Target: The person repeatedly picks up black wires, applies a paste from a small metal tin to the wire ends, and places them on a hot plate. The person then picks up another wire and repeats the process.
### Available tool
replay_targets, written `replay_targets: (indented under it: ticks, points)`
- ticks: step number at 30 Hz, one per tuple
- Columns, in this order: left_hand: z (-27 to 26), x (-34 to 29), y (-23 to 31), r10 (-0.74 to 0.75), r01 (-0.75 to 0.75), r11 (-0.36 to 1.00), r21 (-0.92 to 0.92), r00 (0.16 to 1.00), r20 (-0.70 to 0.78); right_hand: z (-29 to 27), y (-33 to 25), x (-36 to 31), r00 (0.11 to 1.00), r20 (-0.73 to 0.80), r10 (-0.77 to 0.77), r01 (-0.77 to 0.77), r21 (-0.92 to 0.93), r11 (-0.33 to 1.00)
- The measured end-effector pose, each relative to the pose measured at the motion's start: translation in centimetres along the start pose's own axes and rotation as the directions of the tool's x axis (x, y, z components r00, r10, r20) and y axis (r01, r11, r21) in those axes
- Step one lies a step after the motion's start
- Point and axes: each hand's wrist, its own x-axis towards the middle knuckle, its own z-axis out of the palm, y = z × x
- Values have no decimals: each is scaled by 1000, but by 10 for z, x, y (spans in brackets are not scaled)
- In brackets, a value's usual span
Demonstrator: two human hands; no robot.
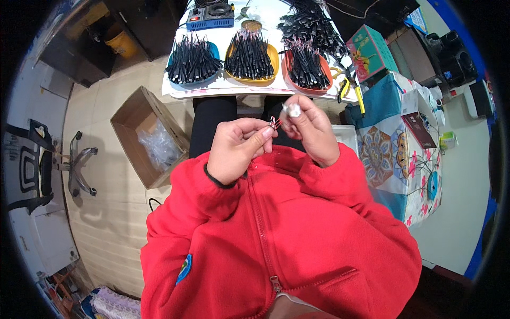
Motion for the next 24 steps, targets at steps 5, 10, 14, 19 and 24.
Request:
replay_targets:
  ticks: [5, 10, 14, 19, 24]
  points:
    - [8, -9, 0, 30, -31, 999, 11, 999, 19, 20, -7, -17, 968, -12, -252, 167, -716, 678]
    - [6, -16, 6, -16, 12, 999, 48, 997, 72, 32, -7, -19, 909, 44, -415, 292, -777, 558]
    - [8, -16, 6, 21, -23, 992, 127, 1000, 18, 28, 10, -16, 921, 9, -389, 281, -708, 648]
    - [-3, -13, 5, -48, 48, 998, 42, 999, 18, 5, 21, -4, 918, -264, -296, 183, -379, 907]
    - [-27, -14, 11, -173, 172, 985, 18, 980, 103, -13, -4, -8, 984, -109, -143, 17, -738, 675]
